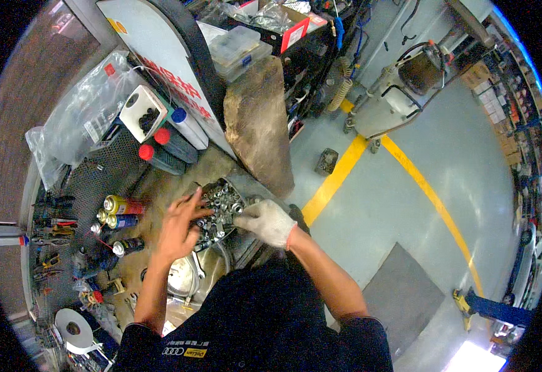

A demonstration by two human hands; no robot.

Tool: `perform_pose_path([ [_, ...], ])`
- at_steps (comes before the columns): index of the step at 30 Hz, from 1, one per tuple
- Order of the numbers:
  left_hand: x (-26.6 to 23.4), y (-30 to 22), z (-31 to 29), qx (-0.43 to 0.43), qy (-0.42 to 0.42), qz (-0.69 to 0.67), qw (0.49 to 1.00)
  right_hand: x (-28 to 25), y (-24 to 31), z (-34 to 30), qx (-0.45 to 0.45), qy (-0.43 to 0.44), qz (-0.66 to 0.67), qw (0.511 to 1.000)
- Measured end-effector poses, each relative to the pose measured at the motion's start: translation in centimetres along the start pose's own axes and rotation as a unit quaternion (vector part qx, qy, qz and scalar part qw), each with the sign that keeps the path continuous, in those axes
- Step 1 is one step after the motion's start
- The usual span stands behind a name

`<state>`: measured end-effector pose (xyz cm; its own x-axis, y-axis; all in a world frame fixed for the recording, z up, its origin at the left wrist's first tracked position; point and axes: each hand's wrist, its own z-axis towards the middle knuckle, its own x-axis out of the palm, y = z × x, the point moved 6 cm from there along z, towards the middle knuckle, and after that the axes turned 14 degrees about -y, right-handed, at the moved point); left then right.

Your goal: The person sorts through a metal tray filled with various nuts and bolts, picking up individual fasteners and placing them into a vise. They then walk across the workshop to a tool cabinet and place the fasteners into a drawer.

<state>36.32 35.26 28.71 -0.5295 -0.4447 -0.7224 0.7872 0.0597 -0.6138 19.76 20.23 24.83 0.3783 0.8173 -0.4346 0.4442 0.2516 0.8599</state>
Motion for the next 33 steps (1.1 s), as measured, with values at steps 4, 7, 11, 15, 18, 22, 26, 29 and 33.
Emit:
perform_pose_path([
  [4, -0.6, -4.1, -0.3, 0.13, -0.007, -0.096, 0.987, -0.6, 0.1, 0.9, -0.003, -0.023, -0.038, 0.999],
  [7, -0.2, -2.0, 0.2, 0.057, -0.058, -0.1, 0.992, -0.3, -0.2, 1.5, -0.046, 0.012, -0.036, 0.998],
  [11, -0.3, -1.7, 0.0, 0.081, -0.045, -0.077, 0.993, 0.0, 0.0, 1.2, 0.024, 0.012, 0.004, 1.0],
  [15, -0.2, -1.0, -0.1, 0.017, -0.083, 0.005, 0.996, 0.0, -1.0, 1.0, -0.051, -0.006, 0.007, 0.999],
  [18, -0.4, -3.2, 0.1, 0.081, -0.055, 0.067, 0.993, -0.1, -2.4, 1.8, -0.142, -0.032, -0.02, 0.989],
  [22, -0.4, -2.8, -0.2, 0.058, -0.064, 0.046, 0.995, -0.1, -1.0, 0.4, -0.322, -0.059, -0.085, 0.941],
  [26, -0.5, -2.9, -0.1, 0.071, -0.023, 0.016, 0.997, -0.2, -0.8, 1.4, -0.117, -0.019, -0.013, 0.993],
  [29, -0.4, -0.7, 1.0, 0.036, -0.082, 0.047, 0.995, -0.8, -0.1, 1.3, 0.06, 0.025, 0.038, 0.997],
  [33, -0.1, -2.5, 0.1, 0.102, -0.038, -0.014, 0.994, -0.1, -1.3, 1.3, -0.164, -0.044, 0.004, 0.985],
])
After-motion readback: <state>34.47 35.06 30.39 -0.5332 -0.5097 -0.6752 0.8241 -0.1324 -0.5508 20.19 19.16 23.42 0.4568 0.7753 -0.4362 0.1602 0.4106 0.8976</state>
